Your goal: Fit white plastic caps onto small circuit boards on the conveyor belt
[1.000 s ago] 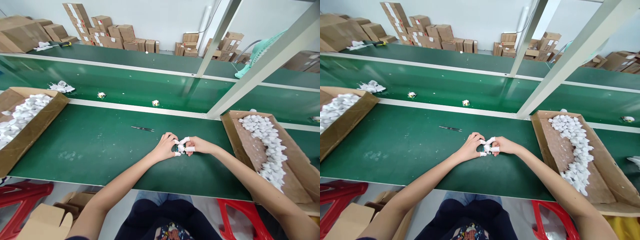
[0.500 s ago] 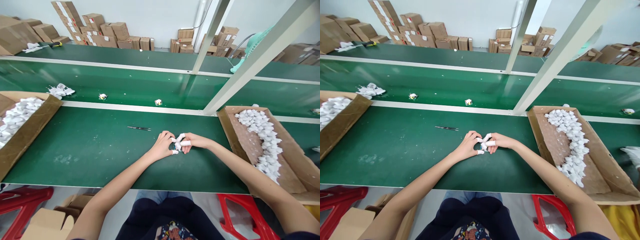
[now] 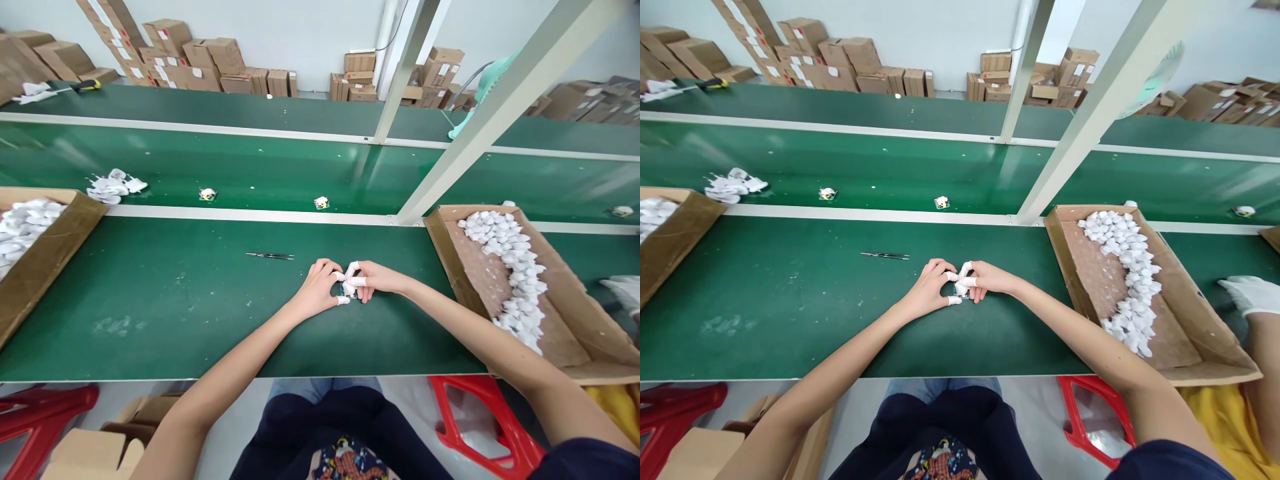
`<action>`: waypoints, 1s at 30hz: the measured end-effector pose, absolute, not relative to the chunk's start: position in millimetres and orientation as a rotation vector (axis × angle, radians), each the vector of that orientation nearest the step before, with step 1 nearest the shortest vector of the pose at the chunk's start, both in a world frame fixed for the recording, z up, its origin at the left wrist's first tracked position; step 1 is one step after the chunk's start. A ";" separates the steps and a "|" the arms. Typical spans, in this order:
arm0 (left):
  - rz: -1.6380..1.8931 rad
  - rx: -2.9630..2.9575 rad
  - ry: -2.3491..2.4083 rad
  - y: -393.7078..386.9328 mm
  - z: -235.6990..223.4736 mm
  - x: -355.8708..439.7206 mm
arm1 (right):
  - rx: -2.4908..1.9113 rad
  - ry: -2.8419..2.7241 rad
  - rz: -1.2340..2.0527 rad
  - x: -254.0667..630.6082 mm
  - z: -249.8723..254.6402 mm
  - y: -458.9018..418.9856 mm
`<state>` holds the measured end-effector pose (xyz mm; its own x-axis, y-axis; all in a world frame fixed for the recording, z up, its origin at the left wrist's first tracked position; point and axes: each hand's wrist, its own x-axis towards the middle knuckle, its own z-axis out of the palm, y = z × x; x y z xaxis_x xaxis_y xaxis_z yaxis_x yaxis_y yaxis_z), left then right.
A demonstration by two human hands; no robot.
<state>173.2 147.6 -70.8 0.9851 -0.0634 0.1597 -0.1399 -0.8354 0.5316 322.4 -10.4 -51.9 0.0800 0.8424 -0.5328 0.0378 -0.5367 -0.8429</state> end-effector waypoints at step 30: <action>0.228 2.584 -0.152 148.6 -78.2 171.9 | -1.788 -0.892 1.490 315.6 -51.7 -9.1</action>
